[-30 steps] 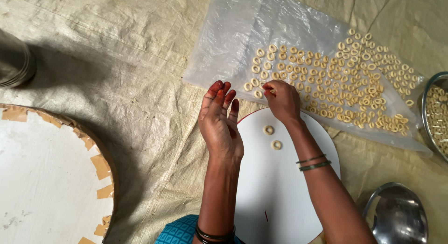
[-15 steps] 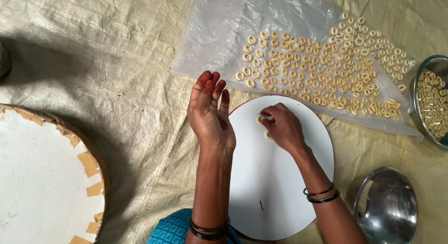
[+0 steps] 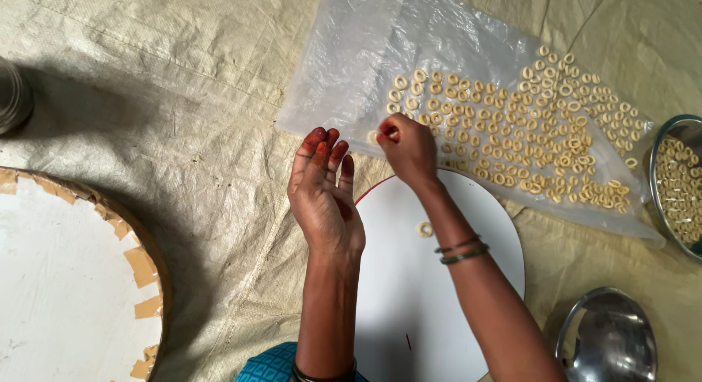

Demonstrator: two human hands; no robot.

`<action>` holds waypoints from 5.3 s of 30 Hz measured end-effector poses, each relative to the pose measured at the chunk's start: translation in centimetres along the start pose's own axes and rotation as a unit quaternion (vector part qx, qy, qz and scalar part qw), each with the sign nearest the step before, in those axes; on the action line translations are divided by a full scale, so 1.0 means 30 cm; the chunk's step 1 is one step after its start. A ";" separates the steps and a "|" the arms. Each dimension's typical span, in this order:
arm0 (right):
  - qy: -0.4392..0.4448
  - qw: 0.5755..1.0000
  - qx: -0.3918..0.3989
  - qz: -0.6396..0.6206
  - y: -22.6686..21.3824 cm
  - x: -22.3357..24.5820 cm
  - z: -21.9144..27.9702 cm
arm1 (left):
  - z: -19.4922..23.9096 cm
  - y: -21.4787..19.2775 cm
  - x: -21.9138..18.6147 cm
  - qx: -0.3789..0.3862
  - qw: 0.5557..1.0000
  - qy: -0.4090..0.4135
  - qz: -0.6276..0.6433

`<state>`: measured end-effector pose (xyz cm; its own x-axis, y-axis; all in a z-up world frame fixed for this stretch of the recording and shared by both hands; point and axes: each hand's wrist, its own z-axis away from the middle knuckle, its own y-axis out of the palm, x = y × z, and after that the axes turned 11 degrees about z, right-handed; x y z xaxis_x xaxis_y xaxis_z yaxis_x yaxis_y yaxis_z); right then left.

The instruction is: The person rolls a dough strip on a white board, then forms small ring shapes by hand and places them on a plastic sheet. The process repeats with additional dough pieces taken from a metal bowl.

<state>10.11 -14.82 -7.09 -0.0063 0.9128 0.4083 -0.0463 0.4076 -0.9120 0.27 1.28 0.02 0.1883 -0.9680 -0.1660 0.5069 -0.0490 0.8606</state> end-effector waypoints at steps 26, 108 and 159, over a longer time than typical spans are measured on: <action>0.050 0.988 0.098 0.110 -0.229 -0.202 0.427 | -0.003 0.009 0.030 -0.012 0.998 -0.042 -0.034; 0.222 0.911 -0.331 0.105 0.142 -0.336 0.922 | 0.302 -0.412 0.354 0.374 0.179 -0.003 -0.910; 0.411 0.906 -0.098 0.000 -0.493 -1.244 1.273 | 0.293 -0.363 0.457 0.255 -0.071 -0.007 -0.964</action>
<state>-27.12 -55.85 -7.32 0.7439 0.5898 0.3143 0.1331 0.3301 -0.9345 -10.07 -13.61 -7.39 0.3192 0.9475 0.0196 -0.5101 0.1892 -0.8391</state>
